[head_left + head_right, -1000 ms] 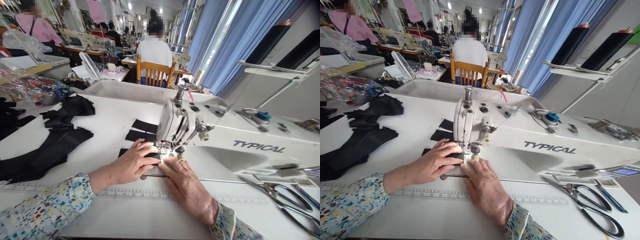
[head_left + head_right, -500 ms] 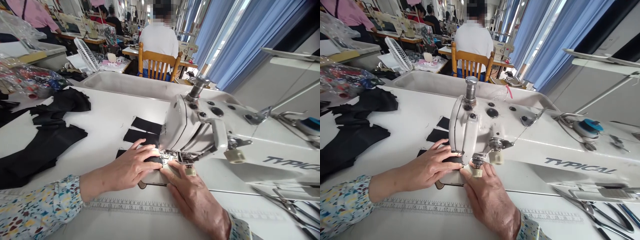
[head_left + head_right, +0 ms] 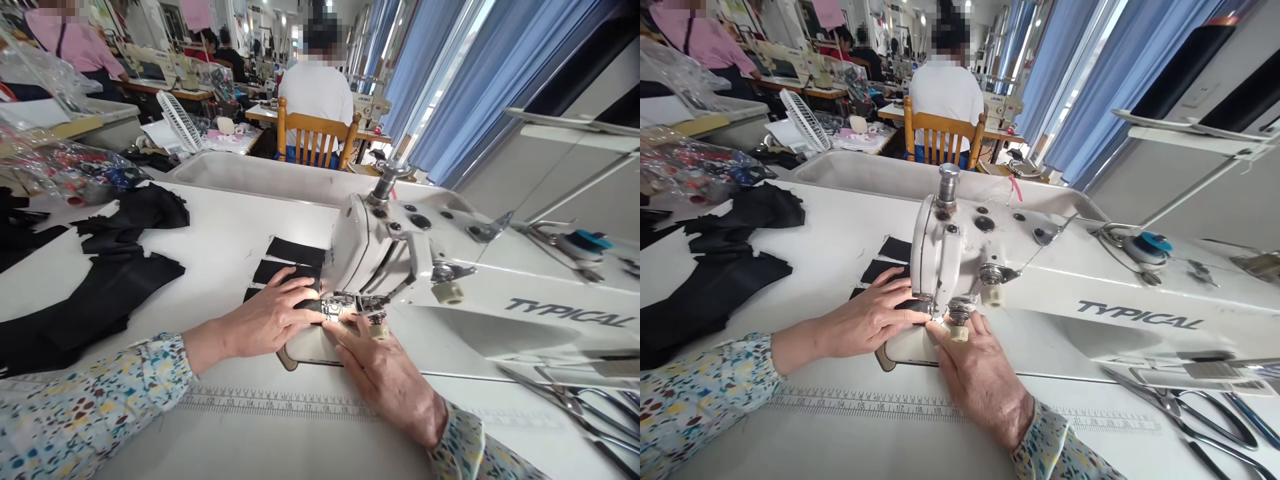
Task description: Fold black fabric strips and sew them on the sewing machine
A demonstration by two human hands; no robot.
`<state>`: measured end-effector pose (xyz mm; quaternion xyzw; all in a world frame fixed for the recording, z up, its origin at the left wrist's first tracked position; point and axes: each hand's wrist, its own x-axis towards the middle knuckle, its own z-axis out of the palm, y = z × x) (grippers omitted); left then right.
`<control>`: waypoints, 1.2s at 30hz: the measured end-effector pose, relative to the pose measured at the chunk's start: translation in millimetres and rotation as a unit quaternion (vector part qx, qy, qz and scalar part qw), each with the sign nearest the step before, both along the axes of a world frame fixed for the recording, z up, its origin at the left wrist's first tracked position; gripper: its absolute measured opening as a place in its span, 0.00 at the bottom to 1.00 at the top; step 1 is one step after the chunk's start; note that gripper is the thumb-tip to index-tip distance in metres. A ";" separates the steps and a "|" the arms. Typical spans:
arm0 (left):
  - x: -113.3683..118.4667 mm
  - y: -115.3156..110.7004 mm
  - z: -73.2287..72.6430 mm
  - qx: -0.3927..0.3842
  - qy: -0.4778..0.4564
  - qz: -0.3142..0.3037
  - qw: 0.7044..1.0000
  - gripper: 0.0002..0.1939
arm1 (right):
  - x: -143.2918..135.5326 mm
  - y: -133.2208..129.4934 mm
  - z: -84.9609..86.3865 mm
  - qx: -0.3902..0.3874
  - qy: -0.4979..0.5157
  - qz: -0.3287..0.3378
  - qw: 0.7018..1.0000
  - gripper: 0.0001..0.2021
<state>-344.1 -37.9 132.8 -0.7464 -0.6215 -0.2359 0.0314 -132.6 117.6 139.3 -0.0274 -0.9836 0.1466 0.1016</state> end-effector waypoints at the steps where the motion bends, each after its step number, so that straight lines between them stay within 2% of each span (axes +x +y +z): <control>1: 1.3 -0.5 0.2 0.005 -0.004 -0.002 1.000 0.17 | -0.4 -0.5 0.1 0.002 -0.002 0.000 1.000 0.21; 5: 6.5 -3.3 0.1 0.018 -0.016 -0.007 1.000 0.16 | 1.0 -1.7 2.7 -0.004 -0.014 0.007 1.000 0.21; 8: 7.7 -4.4 -0.2 0.011 -0.001 -0.008 1.000 0.16 | 2.3 1.0 6.7 -0.037 -0.020 -0.001 0.999 0.18; 12: 7.6 -3.6 1.4 0.017 0.019 -0.010 1.000 0.16 | -1.1 4.8 11.1 -0.087 0.014 -0.018 0.996 0.17; 15: 7.7 -3.1 2.7 0.020 0.027 -0.013 0.999 0.16 | -5.5 3.3 10.7 -0.093 0.022 -0.004 0.995 0.19; 27: 6.6 -3.5 -0.9 0.026 -0.031 0.002 0.999 0.14 | -2.7 -4.4 4.5 0.047 0.025 0.022 0.998 0.18; 36: 1.1 -2.2 2.5 0.015 -0.023 -0.011 1.000 0.13 | -4.7 -4.3 0.1 0.062 0.037 0.005 0.997 0.18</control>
